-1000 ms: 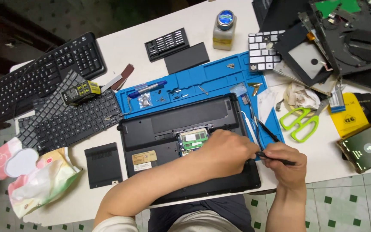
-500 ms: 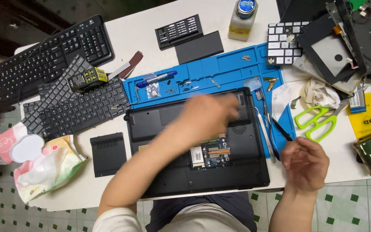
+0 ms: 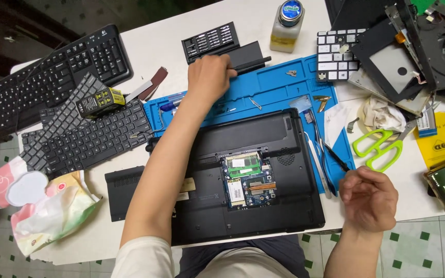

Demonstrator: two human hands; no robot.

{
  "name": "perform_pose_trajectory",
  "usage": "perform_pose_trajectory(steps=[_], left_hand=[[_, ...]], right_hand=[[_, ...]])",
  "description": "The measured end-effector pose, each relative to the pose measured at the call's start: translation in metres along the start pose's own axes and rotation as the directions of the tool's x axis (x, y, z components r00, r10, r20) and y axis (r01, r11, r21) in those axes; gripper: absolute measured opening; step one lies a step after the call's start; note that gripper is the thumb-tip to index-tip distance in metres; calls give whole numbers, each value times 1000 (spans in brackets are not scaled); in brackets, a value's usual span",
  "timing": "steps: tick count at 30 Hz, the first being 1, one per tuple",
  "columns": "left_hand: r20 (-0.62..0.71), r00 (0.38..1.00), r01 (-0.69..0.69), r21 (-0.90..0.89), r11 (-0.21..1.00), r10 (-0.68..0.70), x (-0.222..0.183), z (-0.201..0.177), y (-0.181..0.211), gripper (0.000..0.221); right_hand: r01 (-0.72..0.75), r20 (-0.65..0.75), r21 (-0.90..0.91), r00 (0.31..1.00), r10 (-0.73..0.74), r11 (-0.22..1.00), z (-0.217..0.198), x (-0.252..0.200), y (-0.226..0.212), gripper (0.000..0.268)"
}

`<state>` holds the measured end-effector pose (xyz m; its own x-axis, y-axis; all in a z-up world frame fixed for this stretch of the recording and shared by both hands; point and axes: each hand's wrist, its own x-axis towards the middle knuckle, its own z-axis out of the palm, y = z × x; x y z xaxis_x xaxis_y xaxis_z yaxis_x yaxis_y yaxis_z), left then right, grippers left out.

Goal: The person is disassembling a laptop by removing the back casing and manipulating internal components using a screwdriver.

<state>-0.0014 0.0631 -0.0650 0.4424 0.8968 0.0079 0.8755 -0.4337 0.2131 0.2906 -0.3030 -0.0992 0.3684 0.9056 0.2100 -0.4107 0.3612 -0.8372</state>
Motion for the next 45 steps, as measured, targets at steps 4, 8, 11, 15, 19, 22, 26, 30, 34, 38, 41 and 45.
perform_pose_trajectory(steps=[4,8,11,15,19,22,26,30,34,38,41,45], left_hand=[[-171,984,-58,1,998,57,9,16,-15,21],[-169,986,-3,15,1000,5,17,17,-22,12],[-122,992,26,15,1000,-24,19,19,-24,9],[-71,996,51,17,999,-50,22,22,-25,9],[-51,997,67,15,998,-66,22,21,-22,12],[-54,997,59,21,998,-58,22,20,-22,17],[-84,995,58,-9,998,-58,18,12,-20,14],[-163,985,37,-71,997,-48,-2,-27,-10,26],[-280,957,30,-174,984,-79,-61,-68,-1,34],[-472,868,-96,-462,882,-153,-154,-130,20,27],[-430,857,-20,-577,816,-284,-218,-131,22,34],[-311,884,88,-620,779,-348,-264,-105,19,30]], right_hand=[[-17,-19,10,1000,17,1000,2,0,-3,47],[-13,-14,27,1000,14,1000,4,2,-4,46],[-16,-22,26,1000,17,1000,4,1,-4,47],[-4,10,13,1000,4,1000,5,3,-4,46],[-6,-8,27,1000,6,1000,6,3,-4,46],[-7,12,57,1000,6,998,4,3,-3,47],[-6,2,28,1000,6,1000,7,4,-5,48],[22,34,57,999,-24,998,5,5,-4,49],[13,-42,-44,999,-15,999,6,4,-4,49],[52,-44,-16,998,-53,999,-13,4,1,38],[47,-131,-161,989,-68,986,-11,-7,-3,34],[105,-79,-672,974,-212,733,56,-24,-19,29]])
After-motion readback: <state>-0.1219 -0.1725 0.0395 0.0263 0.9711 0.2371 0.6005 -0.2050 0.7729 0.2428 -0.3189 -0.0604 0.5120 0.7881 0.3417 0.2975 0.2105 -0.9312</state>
